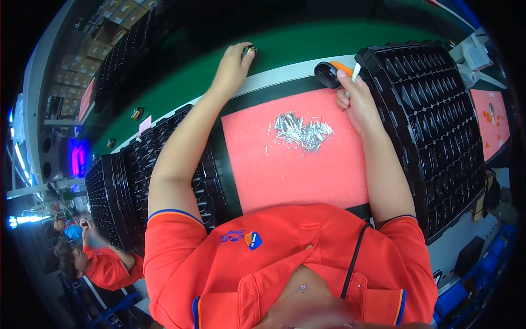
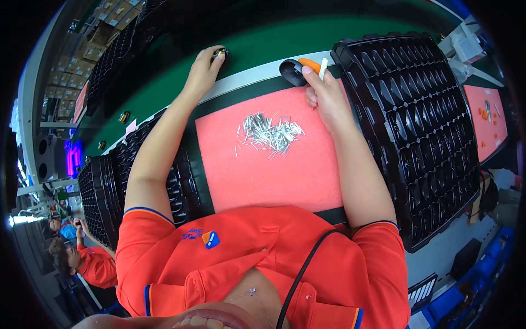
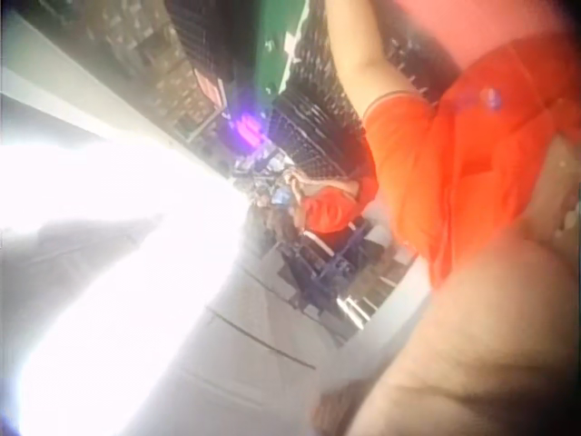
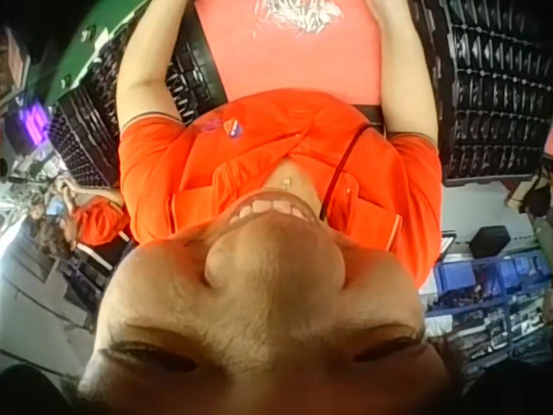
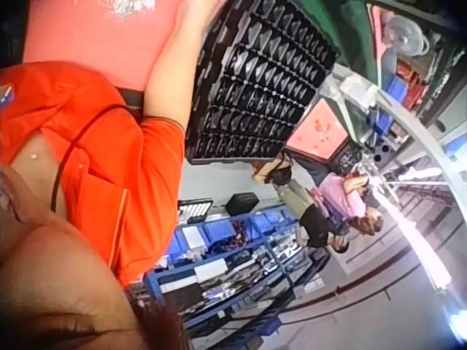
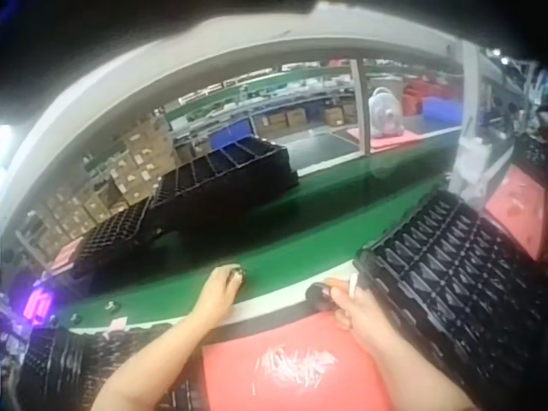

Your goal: The worker is assembling small electronic parts and placing them into a sorting tray at a factory station.

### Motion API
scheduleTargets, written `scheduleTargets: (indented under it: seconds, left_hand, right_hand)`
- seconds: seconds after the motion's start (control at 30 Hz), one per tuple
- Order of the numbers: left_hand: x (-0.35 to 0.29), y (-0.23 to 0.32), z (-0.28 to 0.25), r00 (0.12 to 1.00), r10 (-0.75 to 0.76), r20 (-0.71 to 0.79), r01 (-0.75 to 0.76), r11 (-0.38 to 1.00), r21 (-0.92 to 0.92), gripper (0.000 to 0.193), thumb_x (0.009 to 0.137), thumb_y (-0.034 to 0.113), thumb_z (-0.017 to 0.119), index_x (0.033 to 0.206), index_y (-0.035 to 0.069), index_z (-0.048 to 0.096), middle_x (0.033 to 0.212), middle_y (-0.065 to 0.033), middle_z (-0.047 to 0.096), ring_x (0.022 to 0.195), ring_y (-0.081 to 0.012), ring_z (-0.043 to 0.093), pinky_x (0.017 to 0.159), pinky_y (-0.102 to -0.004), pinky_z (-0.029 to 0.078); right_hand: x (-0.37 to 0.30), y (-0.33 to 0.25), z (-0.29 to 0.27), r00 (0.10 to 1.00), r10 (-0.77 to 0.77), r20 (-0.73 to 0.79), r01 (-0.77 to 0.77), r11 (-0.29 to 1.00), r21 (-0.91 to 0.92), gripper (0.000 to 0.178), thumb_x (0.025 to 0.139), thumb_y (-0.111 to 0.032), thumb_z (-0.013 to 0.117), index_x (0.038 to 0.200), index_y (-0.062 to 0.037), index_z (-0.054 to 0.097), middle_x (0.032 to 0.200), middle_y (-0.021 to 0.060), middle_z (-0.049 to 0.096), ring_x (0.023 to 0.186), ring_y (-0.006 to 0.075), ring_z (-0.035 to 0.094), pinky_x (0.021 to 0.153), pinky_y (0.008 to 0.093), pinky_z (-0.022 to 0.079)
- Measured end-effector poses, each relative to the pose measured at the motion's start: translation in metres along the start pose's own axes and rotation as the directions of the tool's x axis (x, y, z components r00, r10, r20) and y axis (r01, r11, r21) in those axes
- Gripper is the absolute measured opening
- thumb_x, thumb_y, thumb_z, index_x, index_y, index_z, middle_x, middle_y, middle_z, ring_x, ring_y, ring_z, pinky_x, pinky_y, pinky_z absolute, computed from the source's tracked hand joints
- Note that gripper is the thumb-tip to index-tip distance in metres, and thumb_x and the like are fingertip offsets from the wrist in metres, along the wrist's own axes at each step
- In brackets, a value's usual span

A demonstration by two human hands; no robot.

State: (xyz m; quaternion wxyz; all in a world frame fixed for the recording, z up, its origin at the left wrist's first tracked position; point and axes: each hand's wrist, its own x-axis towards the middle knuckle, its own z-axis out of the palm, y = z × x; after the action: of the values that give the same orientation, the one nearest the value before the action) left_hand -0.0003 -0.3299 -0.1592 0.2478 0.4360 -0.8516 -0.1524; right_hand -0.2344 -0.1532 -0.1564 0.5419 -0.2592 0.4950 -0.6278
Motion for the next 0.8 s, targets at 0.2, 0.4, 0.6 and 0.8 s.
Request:
scheduleTargets:
  seconds: [0.2,0.4,0.6,0.8]
  left_hand:
    - [-0.045,0.099,0.001,0.909,-0.136,0.394,0.401,0.025,-0.916,0.036,0.096,0.023,0.052,0.125,0.003,0.046,0.115,-0.0095,0.057,0.112,-0.02,0.055,0.1,-0.0344,0.042]
    - [-0.049,0.078,0.02,0.925,-0.212,0.314,0.345,0.131,-0.929,0.032,0.097,0.025,0.049,0.123,0.005,0.05,0.116,-0.0084,0.058,0.108,-0.0169,0.056,0.098,-0.031,0.042]
    - [-0.045,0.071,0.02,0.911,-0.168,0.377,0.373,-0.057,-0.926,0.034,0.096,0.026,0.05,0.124,0.005,0.047,0.103,-0.006,0.055,0.092,-0.0126,0.053,0.082,-0.0275,0.044]
    - [-0.055,0.092,0.011,0.879,-0.135,0.458,0.47,0.073,-0.88,0.05,0.087,0.016,0.064,0.131,0.007,0.042,0.104,-0.0037,0.051,0.082,-0.0078,0.048,0.069,-0.0213,0.041]
  right_hand:
    - [-0.009,-0.006,0.007,0.998,-0.061,-0.02,0.058,0.991,-0.121,0.03,0.092,-0.032,0.058,0.104,-0.0046,0.055,0.06,-0.0069,0.034,0.052,0.0042,0.031,0.051,0.0215,0.026]
    - [-0.011,-0.006,0.013,0.997,-0.076,-0.016,0.073,0.99,-0.121,0.028,0.093,-0.034,0.057,0.098,-0.0058,0.055,0.06,-0.0069,0.035,0.051,0.0035,0.031,0.051,0.0208,0.026]
    - [-0.008,-0.004,0.011,0.996,-0.074,-0.05,0.067,0.989,-0.129,0.029,0.093,-0.035,0.056,0.093,-0.0066,0.054,0.062,-0.0066,0.036,0.05,0.0034,0.031,0.049,0.0205,0.026]
    - [-0.009,0.0,0.019,1.0,-0.025,-0.001,0.025,0.986,-0.166,0.025,0.093,-0.032,0.057,0.091,-0.0076,0.055,0.063,-0.0076,0.037,0.048,0.0022,0.03,0.046,0.0202,0.024]
